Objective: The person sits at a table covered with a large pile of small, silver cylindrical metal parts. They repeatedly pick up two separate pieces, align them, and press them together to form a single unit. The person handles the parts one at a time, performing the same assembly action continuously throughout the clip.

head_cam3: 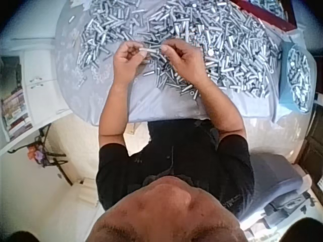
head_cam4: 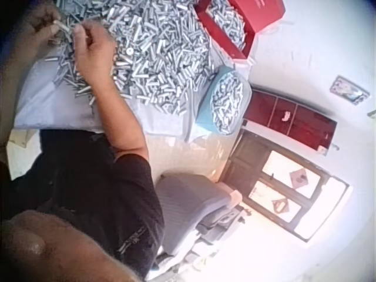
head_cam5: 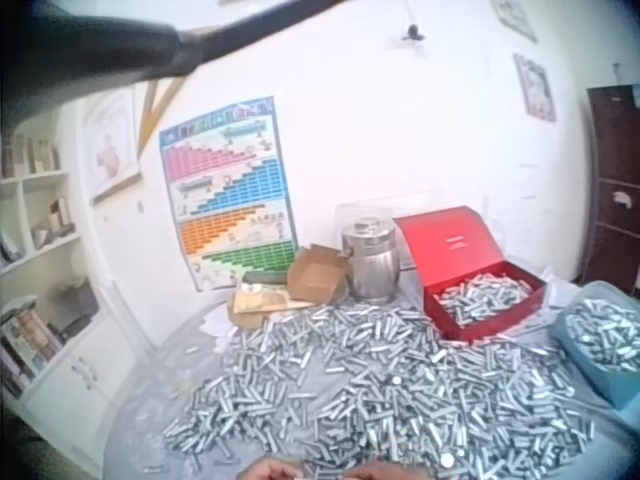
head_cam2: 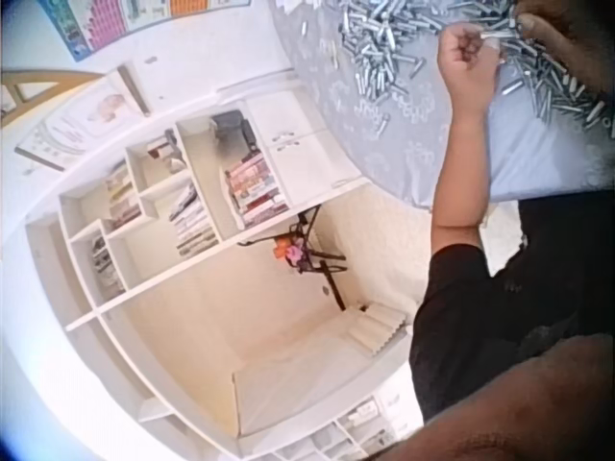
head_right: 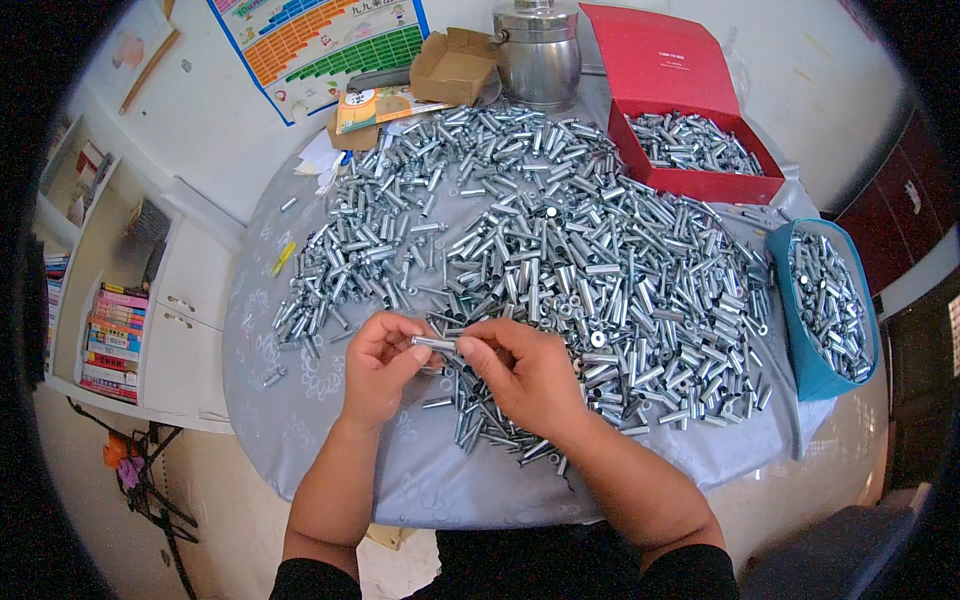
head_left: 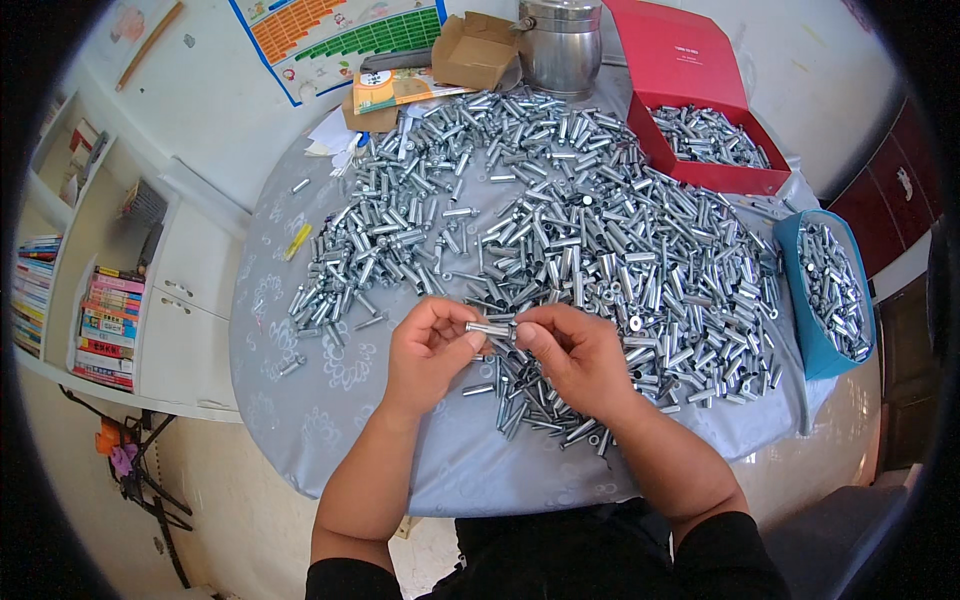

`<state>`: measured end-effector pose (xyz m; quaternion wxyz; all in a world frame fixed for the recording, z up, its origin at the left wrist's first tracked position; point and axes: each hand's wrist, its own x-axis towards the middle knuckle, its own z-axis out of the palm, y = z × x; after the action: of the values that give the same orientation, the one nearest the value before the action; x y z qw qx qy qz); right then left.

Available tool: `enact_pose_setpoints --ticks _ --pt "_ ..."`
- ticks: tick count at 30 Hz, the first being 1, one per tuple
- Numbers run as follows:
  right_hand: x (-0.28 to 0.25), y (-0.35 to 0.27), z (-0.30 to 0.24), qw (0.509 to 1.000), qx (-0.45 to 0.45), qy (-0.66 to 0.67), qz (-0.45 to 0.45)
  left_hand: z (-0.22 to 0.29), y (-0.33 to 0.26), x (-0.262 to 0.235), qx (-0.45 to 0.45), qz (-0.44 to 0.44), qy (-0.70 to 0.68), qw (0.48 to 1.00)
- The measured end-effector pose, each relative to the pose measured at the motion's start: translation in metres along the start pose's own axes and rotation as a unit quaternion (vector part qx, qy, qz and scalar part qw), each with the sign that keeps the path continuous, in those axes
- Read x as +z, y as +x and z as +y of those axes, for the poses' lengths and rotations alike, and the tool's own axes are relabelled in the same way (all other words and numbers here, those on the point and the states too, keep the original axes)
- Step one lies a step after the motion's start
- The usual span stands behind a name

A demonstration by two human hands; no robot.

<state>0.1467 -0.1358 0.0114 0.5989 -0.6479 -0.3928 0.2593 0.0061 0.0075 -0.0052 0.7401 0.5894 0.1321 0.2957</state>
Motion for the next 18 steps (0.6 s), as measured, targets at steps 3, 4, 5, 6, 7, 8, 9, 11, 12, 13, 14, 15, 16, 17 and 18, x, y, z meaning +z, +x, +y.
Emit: enact_pose_setpoints --ticks 3,4,5,6,7,8,9,11,12,13,14,15,16,17,18 --pt "-0.002 0.001 -0.001 0.998 -0.022 -0.047 -0.023 0.0 0.001 0.002 0.018 -0.022 -0.031 0.999" --pt "-0.003 0.001 -0.003 0.998 -0.016 -0.049 -0.027 -0.001 0.001 0.001 0.017 -0.026 -0.02 0.999" --pt "-0.003 0.001 -0.003 0.998 -0.009 -0.05 -0.032 -0.003 0.0 -0.001 0.016 -0.029 -0.009 0.999" --pt "-0.004 0.001 -0.002 0.999 0.005 -0.021 -0.033 -0.004 0.0 -0.001 0.016 -0.033 0.002 0.999" --pt "-0.004 0.001 0.001 0.999 0.019 0.009 -0.033 -0.003 -0.002 0.0 0.005 -0.03 0.028 0.999" --pt "-0.004 0.0 0.003 0.998 0.033 0.038 -0.034 0.0 -0.005 0.003 -0.005 -0.027 0.054 0.998" --pt "-0.004 0.0 0.002 0.997 0.043 0.051 -0.037 0.001 -0.006 0.004 -0.016 -0.022 0.079 0.996" --pt "-0.005 0.0 -0.002 0.994 0.064 0.077 -0.045 0.004 -0.007 0.006 -0.024 -0.012 0.081 0.996" --pt "-0.004 0.0 -0.002 0.994 0.049 0.09 -0.044 0.004 -0.007 0.007 -0.028 -0.007 0.081 0.996" --pt "-0.003 0.001 -0.001 0.993 0.034 0.103 -0.042 0.006 -0.007 0.007 -0.043 -0.007 0.07 0.997" --pt "-0.002 0.001 0.001 0.992 0.018 0.116 -0.041 0.008 -0.006 0.005 -0.058 -0.007 0.059 0.997" --pt "-0.002 0.002 0.002 0.995 -0.038 0.084 -0.031 0.009 -0.006 0.004 -0.072 -0.006 0.048 0.996" --pt "-0.002 0.004 0.003 0.994 -0.095 0.052 -0.02 0.008 -0.006 0.003 -0.068 -0.003 0.049 0.996" --pt "-0.002 0.005 0.003 0.988 -0.151 0.019 -0.009 0.007 -0.006 0.002 -0.064 -0.001 0.049 0.997" --pt "-0.001 0.004 0.001 0.994 -0.095 0.043 -0.007 0.006 -0.005 0.002 -0.059 0.002 0.049 0.997"
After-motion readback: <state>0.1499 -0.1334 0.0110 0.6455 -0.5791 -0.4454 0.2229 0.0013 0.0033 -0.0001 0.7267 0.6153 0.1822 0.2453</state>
